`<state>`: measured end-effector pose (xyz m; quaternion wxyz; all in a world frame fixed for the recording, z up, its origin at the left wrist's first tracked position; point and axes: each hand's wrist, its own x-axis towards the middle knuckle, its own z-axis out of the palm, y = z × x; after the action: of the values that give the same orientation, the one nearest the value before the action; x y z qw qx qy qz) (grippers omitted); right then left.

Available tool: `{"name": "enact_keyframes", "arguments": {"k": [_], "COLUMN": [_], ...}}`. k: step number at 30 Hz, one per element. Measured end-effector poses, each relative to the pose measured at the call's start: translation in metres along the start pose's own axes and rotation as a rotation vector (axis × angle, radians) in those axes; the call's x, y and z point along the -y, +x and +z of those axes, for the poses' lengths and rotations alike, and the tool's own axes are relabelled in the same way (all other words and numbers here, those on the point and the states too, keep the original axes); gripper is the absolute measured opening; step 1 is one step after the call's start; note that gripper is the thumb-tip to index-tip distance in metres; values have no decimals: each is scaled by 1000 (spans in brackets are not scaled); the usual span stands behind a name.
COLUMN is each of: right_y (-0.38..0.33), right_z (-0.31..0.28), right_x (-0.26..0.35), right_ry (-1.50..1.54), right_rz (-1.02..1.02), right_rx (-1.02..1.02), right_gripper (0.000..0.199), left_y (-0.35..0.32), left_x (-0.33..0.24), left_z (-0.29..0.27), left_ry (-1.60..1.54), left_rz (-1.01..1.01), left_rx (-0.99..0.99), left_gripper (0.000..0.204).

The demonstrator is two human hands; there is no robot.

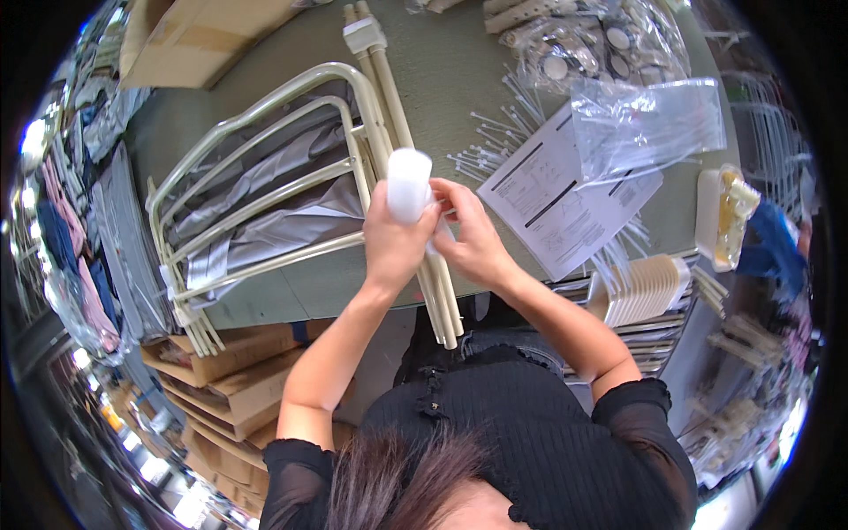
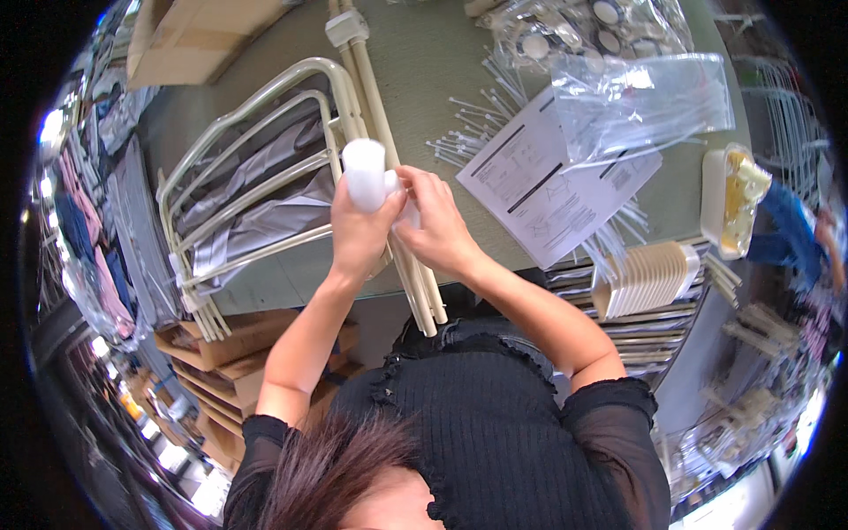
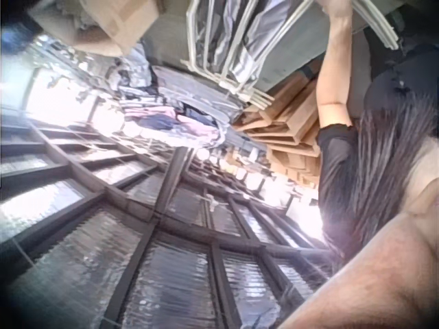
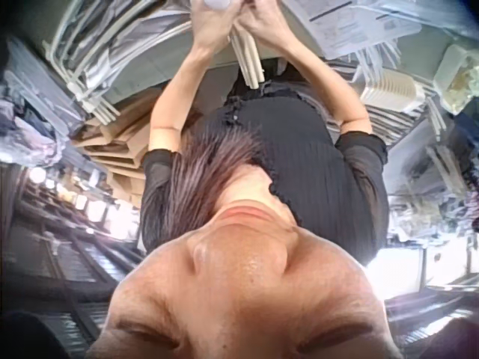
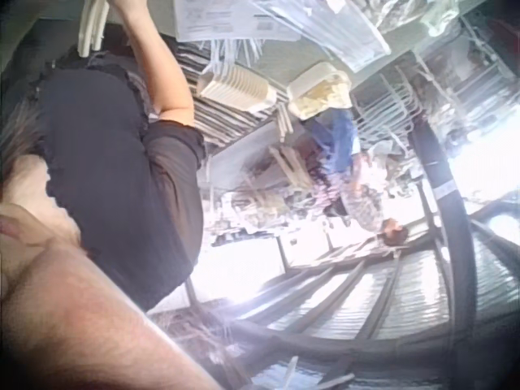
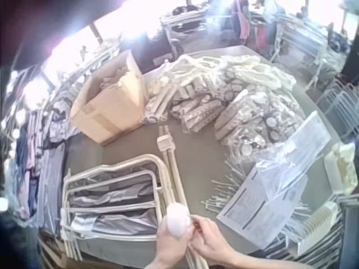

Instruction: The person assembles a metal frame by attaching plastic feet and securing it with zip ties. They then place the frame into a plastic bag and put the bag into a cardboard box.

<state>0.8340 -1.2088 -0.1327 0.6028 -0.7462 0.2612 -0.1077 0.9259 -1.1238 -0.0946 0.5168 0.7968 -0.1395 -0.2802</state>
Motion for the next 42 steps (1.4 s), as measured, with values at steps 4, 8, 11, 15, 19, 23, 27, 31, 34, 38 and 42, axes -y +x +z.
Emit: {"name": "enact_keyframes", "arguments": {"k": [4,8,11,15,19,23,27,31,34,38,42], "right_y": [20,34,37,38,36,37,31,41,35,29,23], "right_z": [-8,6,29,42,40,53,67,81,64,48,40], "right_x": [-16,-52,-54,-68,-62,-74,-75,-69,-63,-55,-43], "right_ry": [170,-79,-253,-373,-315,-288,-445,-313,113,755,732], "right_rz": [184,134,21,77,95,-47,-191,-74,83,510,451], "right_rx": [-4,-333,-492,-484,-490,-502,-402,-244,-98,-69,-48], "right_gripper": [60,49,42,44,44,35,19,18,25,32,37], "left_y": [48,121,177,193,201,189,175,170,170,170,177], "left_x": [-4,-31,-19,-36,-41,-50,-64,-75,-78,-80,-76], "left_z": [2,4,6,44,68,67,65,63,60,58,58], "left_ry": [-94,726,1343,1648,1764,1766,1802,1839,1829,1803,1758], "left_rz": [-171,214,662,288,26,-5,-20,7,28,52,41], "left_rx": [310,594,852,1194,1436,1449,1489,1463,1466,1441,1452], "left_gripper": [35,41,44,45,44,43,44,46,46,45,45]}}
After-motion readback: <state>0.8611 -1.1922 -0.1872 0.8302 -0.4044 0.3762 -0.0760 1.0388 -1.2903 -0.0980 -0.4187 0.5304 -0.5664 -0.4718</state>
